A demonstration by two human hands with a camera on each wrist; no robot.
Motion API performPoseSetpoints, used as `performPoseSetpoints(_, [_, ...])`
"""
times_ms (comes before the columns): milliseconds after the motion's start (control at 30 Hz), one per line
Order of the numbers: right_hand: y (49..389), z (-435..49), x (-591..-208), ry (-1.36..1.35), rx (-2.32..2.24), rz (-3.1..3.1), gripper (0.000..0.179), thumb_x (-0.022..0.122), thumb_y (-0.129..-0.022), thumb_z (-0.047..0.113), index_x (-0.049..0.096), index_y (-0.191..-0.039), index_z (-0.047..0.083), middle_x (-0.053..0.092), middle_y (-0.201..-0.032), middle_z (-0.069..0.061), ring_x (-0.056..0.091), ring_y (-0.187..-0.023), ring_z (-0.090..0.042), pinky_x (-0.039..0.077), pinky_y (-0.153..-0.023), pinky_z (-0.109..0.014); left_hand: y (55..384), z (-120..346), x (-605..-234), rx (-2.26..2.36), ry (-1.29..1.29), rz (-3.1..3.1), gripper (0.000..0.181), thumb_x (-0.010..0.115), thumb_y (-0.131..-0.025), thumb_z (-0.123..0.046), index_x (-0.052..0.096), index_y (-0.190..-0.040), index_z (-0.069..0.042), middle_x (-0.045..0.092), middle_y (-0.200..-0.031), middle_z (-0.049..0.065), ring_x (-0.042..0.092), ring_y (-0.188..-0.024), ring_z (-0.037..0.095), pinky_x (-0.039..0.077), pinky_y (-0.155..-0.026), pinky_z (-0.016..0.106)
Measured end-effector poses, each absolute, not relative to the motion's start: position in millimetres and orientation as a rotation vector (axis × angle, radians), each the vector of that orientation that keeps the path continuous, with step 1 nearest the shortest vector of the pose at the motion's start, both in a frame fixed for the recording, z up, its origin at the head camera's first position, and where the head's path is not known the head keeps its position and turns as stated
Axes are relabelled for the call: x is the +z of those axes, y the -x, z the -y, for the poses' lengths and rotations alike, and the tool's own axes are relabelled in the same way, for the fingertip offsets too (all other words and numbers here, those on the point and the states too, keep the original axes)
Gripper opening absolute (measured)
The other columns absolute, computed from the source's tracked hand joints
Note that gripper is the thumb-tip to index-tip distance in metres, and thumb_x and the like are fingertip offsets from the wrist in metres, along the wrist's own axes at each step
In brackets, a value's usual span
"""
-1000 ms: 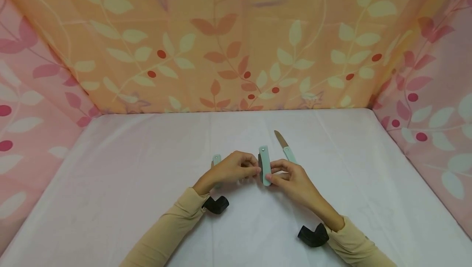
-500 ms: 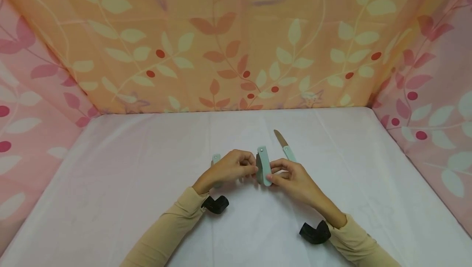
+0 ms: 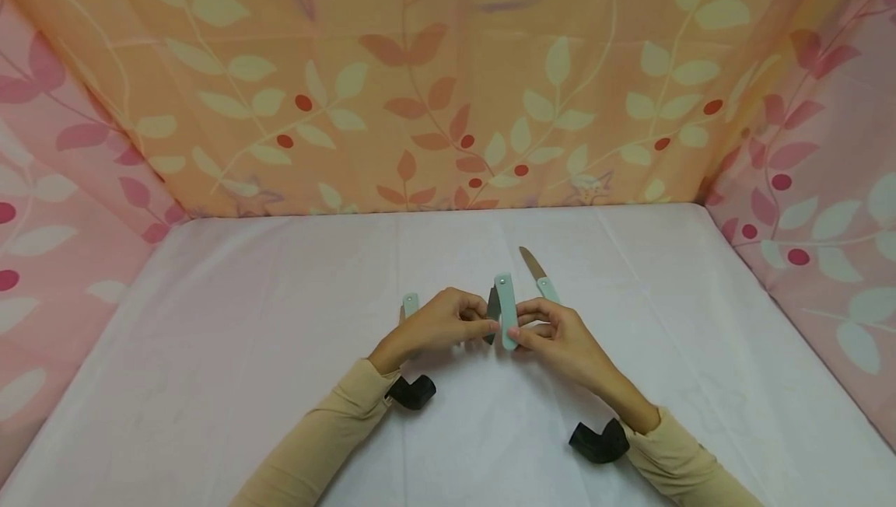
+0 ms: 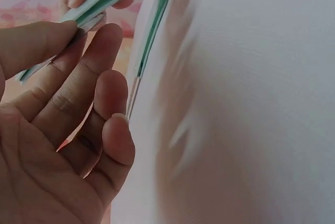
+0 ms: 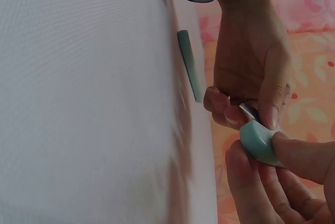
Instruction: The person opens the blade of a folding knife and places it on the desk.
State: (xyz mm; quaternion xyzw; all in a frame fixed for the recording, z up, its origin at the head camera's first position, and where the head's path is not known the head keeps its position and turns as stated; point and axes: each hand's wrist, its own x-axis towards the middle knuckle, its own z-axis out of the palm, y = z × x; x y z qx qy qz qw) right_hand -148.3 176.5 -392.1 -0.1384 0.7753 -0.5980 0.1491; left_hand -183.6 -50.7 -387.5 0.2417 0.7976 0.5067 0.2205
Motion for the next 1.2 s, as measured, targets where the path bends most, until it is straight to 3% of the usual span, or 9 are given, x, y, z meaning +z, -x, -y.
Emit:
performPoseSetpoints(267, [151, -178, -392, 0.411, -1.65, -2.273, 0.038, 0.069, -0.094, 0.016, 0.057, -0.124, -0.004, 0.065, -0.114, -0.021, 0.072, -0.088, -0.012, 0.058, -0.079, -0.03, 183, 52, -386, 1.405, -0.682, -2.261, 0.016, 0.07, -0.092, -0.021, 0.067, -0.083, -0.007, 0.071, -0.078, 0.012, 0.061, -0.069, 0.011, 0.043, -0.059, 0.022])
performPoseSetpoints(533, [154, -182, -390, 0.432, -1.613, -2.31, 0.041, 0.068, -0.094, 0.017, 0.057, -0.127, -0.004, 0.065, -0.116, -0.022, 0.073, -0.087, -0.014, 0.058, -0.079, -0.03, 184, 55, -386, 1.437, -0.659, -2.254, 0.01, 0.07, -0.091, -0.016, 0.07, -0.087, -0.006, 0.073, -0.079, 0.008, 0.066, -0.072, 0.018, 0.048, -0.064, 0.024])
performPoseSetpoints(1200, [156, -194, -385, 0.473, -1.582, -2.383, 0.04, 0.063, -0.098, 0.015, 0.056, -0.128, -0.01, 0.068, -0.11, -0.023, 0.069, -0.086, -0.008, 0.058, -0.078, -0.03, 188, 58, -381, 1.458, -0.679, -2.281, 0.01, 0.07, -0.09, -0.013, 0.069, -0.09, -0.003, 0.07, -0.077, 0.003, 0.057, -0.069, 0.009, 0.044, -0.066, 0.023])
